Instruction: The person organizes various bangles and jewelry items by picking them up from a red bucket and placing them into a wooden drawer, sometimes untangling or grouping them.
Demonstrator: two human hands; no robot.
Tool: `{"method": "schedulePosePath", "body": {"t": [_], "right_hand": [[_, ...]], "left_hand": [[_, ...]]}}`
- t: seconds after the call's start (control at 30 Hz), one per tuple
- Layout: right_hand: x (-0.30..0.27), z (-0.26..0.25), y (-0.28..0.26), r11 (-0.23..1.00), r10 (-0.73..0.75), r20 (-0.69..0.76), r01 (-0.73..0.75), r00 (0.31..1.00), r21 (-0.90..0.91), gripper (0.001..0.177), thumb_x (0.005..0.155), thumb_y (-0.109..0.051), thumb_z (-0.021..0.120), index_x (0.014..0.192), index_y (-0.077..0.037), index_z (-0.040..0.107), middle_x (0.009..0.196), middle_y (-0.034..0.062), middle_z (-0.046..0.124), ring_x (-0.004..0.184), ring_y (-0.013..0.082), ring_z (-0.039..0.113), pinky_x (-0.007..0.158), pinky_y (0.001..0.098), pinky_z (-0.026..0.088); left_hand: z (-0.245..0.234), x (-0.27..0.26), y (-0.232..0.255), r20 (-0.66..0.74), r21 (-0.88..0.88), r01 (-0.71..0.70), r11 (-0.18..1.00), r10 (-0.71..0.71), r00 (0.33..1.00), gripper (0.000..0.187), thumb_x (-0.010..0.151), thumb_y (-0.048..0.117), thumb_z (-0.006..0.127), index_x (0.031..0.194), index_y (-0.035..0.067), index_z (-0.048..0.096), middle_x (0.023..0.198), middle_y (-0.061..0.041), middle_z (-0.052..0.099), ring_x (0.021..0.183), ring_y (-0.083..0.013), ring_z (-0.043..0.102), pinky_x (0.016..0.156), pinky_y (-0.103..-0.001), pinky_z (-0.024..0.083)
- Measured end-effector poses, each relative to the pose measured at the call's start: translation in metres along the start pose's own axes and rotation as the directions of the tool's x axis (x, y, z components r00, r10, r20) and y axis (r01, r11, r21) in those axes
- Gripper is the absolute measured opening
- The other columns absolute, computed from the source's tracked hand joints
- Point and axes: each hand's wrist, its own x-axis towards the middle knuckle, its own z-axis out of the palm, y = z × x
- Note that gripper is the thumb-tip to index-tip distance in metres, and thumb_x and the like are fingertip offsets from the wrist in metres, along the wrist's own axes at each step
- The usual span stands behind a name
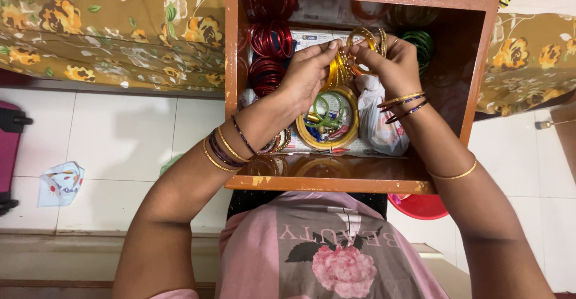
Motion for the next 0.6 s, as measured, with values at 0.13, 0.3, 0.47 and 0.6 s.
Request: {"method": "schedulePosePath", "body": {"t": [0.13,0.3,0.47,0.6], "right_hand": [[0.001,-0.004,-0.003,0.998,0.047,0.007,-0.047,0.999,0.030,0.013,0.095,-0.010,0.076,0.101,0.001,0.076,0.094,0.0065,0.078,0.077,0.0078,0.067,0.067,0.0218,0.049],[0.001,-0.004,-0.008,0.997,0.068,0.012,-0.068,0.998,-0.032,0.017,0.093,-0.014,0.081,0.099,-0.001,0.073,0.091,0.0075,0.076,0.076,0.0085,0.069,0.067,0.0228,0.052],[0.006,-0.012,-0.011,0.994,0.102,0.007,-0.102,0.995,-0.031,0.023,0.092,-0.021,0.082,0.099,-0.002,0.071,0.090,0.0055,0.076,0.071,0.0099,0.069,0.065,0.0245,0.056],[0.008,-0.026,-0.017,0.994,0.110,0.038,-0.110,0.993,0.004,0.016,0.097,-0.015,0.074,0.102,0.000,0.071,0.085,0.0055,0.072,0.070,0.0126,0.068,0.065,0.0262,0.056]], "left_hand": [[0.001,-0.004,0.002,-0.007,0.056,0.028,0.998,-0.028,1.000,0.026,0.099,0.027,0.066,0.114,0.007,0.070,0.105,-0.005,0.075,0.090,-0.0106,0.066,0.085,-0.030,0.052],[-0.002,-0.001,-0.003,-0.069,0.137,0.083,0.987,-0.074,0.995,0.025,0.102,0.028,0.067,0.116,0.009,0.072,0.101,-0.004,0.071,0.086,-0.0145,0.055,0.082,-0.035,0.041],[-0.005,0.005,-0.010,-0.077,0.157,0.009,0.987,0.003,0.997,0.024,0.097,0.027,0.067,0.110,0.008,0.074,0.104,-0.001,0.077,0.111,-0.0107,0.064,0.109,-0.042,0.038],[-0.011,0.011,-0.015,-0.023,0.142,-0.058,0.988,0.062,0.998,0.024,0.098,0.026,0.068,0.110,0.007,0.075,0.102,-0.003,0.078,0.106,-0.0133,0.065,0.111,-0.042,0.040]]}}
